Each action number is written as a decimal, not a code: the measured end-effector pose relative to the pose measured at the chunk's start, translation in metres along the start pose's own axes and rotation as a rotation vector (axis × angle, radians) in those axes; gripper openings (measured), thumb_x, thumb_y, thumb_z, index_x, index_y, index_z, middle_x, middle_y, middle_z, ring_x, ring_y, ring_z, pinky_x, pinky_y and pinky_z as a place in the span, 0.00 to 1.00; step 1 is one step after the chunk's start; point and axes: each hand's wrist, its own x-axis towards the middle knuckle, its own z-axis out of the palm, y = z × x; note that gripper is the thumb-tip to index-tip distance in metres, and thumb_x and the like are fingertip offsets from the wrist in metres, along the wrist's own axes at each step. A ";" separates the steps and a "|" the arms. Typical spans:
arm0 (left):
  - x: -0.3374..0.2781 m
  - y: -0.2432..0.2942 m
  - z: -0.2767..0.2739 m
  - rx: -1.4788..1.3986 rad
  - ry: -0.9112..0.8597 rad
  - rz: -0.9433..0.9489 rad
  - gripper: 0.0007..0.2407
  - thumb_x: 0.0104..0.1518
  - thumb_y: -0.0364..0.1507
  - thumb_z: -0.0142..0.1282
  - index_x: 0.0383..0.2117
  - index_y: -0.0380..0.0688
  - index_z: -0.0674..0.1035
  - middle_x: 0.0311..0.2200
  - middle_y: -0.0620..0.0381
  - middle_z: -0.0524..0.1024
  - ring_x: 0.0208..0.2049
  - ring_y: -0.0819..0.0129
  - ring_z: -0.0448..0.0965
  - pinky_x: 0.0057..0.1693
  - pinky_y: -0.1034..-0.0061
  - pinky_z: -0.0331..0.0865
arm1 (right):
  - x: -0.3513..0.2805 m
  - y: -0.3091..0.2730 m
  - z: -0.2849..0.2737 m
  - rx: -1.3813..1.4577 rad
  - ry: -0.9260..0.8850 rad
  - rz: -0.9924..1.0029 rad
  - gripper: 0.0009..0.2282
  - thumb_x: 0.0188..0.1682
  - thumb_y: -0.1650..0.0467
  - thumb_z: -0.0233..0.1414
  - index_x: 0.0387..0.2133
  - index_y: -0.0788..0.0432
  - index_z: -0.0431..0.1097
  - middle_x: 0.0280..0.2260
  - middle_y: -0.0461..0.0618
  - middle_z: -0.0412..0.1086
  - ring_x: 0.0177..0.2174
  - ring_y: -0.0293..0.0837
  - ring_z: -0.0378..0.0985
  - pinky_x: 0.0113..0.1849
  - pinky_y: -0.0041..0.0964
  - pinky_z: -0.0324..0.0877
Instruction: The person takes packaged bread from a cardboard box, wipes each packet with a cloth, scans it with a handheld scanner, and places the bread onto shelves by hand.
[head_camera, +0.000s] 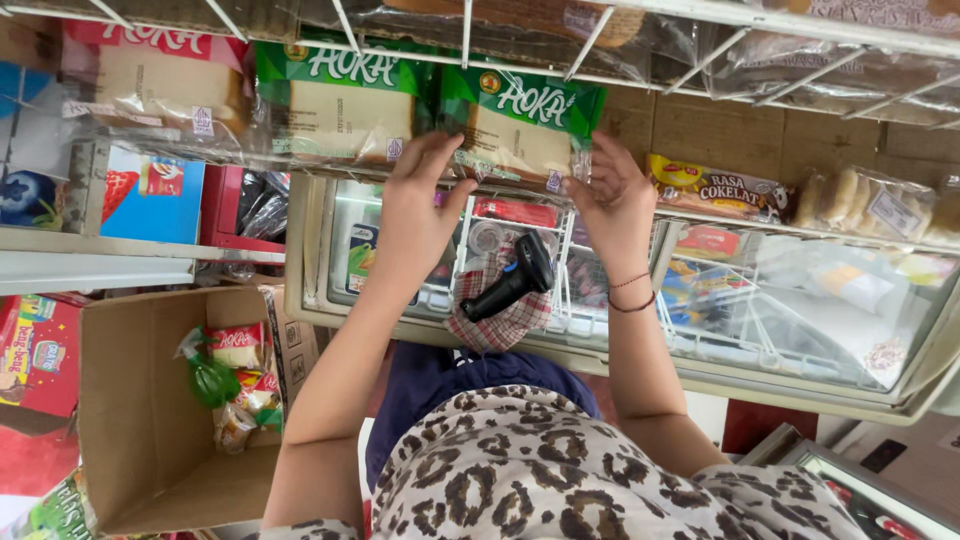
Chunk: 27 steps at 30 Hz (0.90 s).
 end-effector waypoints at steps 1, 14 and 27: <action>-0.002 -0.001 0.002 0.003 0.001 -0.003 0.21 0.54 0.21 0.68 0.55 0.38 0.77 0.53 0.43 0.75 0.50 0.46 0.79 0.55 0.64 0.73 | 0.000 -0.002 0.002 -0.010 0.016 0.026 0.24 0.46 0.84 0.60 0.57 0.68 0.67 0.44 0.52 0.75 0.42 0.38 0.81 0.43 0.29 0.79; -0.018 0.010 -0.012 0.530 0.131 0.197 0.12 0.57 0.28 0.63 0.46 0.41 0.81 0.48 0.51 0.72 0.45 0.54 0.73 0.47 0.61 0.65 | -0.015 -0.041 0.007 -0.623 0.097 -0.351 0.14 0.46 0.74 0.68 0.44 0.63 0.77 0.43 0.59 0.66 0.41 0.54 0.73 0.44 0.47 0.71; -0.189 0.002 -0.071 0.253 0.281 -0.320 0.19 0.53 0.25 0.63 0.53 0.42 0.76 0.35 0.51 0.73 0.37 0.52 0.77 0.43 0.62 0.70 | -0.091 -0.066 0.170 -0.062 -0.476 -0.404 0.06 0.45 0.77 0.62 0.35 0.61 0.75 0.38 0.50 0.71 0.32 0.40 0.75 0.35 0.31 0.69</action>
